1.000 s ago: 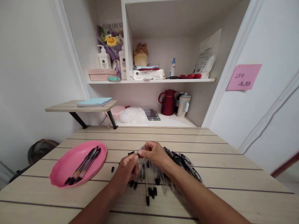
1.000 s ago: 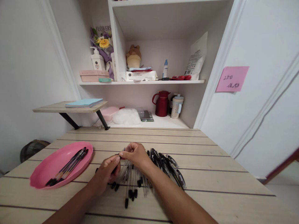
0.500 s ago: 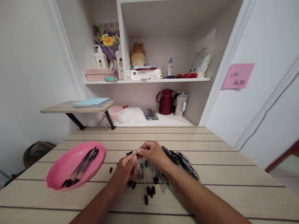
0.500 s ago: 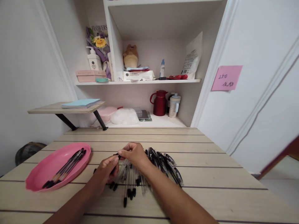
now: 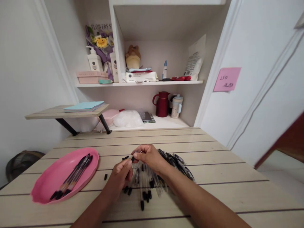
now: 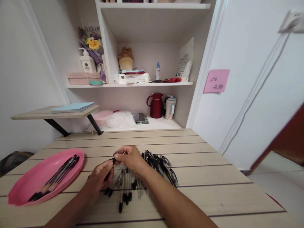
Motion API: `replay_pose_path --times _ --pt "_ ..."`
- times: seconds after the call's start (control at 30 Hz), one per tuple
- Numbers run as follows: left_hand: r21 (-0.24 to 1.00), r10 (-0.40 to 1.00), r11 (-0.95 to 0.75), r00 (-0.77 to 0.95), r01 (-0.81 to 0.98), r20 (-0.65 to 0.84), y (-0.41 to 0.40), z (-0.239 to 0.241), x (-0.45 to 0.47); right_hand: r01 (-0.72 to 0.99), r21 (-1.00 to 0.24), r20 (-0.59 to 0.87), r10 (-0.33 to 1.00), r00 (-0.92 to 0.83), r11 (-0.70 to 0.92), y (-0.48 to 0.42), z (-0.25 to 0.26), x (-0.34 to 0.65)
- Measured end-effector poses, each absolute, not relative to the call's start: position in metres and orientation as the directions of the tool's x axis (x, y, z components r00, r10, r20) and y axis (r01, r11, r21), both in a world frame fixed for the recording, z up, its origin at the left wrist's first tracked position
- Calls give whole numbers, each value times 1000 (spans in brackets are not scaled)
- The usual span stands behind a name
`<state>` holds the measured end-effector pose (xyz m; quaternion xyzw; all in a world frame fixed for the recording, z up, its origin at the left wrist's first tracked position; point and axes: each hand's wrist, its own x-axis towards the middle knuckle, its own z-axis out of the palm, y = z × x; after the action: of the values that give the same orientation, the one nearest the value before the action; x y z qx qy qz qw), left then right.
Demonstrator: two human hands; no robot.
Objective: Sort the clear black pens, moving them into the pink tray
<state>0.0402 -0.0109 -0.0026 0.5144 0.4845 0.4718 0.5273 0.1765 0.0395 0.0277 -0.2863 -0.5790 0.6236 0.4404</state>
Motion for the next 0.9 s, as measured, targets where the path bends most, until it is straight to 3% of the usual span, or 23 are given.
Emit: replay_pose_path --times 0.13,0.23,0.3,0.37,0.47,0.57,0.9 --pt "998 998 16 56 54 -20 -11 -2 41 -84 -988 152 907 -393 129 42 26 173" --pt "999 997 11 70 40 -14 -12 -1 41 216 -934 178 893 -413 286 51 39 197" --pt "1000 997 12 80 15 -13 -12 -1 40 533 -742 261 908 -328 406 61 50 230" --pt "1000 997 16 81 0 -16 -12 -1 40 868 -390 219 946 -237 308 71 54 268" --pt "1000 996 17 88 3 -17 -11 -1 41 944 -274 131 980 -152 183 80 43 314" --pt "1000 995 11 100 26 -13 -12 -1 43 959 -239 54 988 -144 153 81 21 334" --pt "997 988 39 146 64 -48 -14 2 46 921 -364 55 991 -126 137 86 6 337"
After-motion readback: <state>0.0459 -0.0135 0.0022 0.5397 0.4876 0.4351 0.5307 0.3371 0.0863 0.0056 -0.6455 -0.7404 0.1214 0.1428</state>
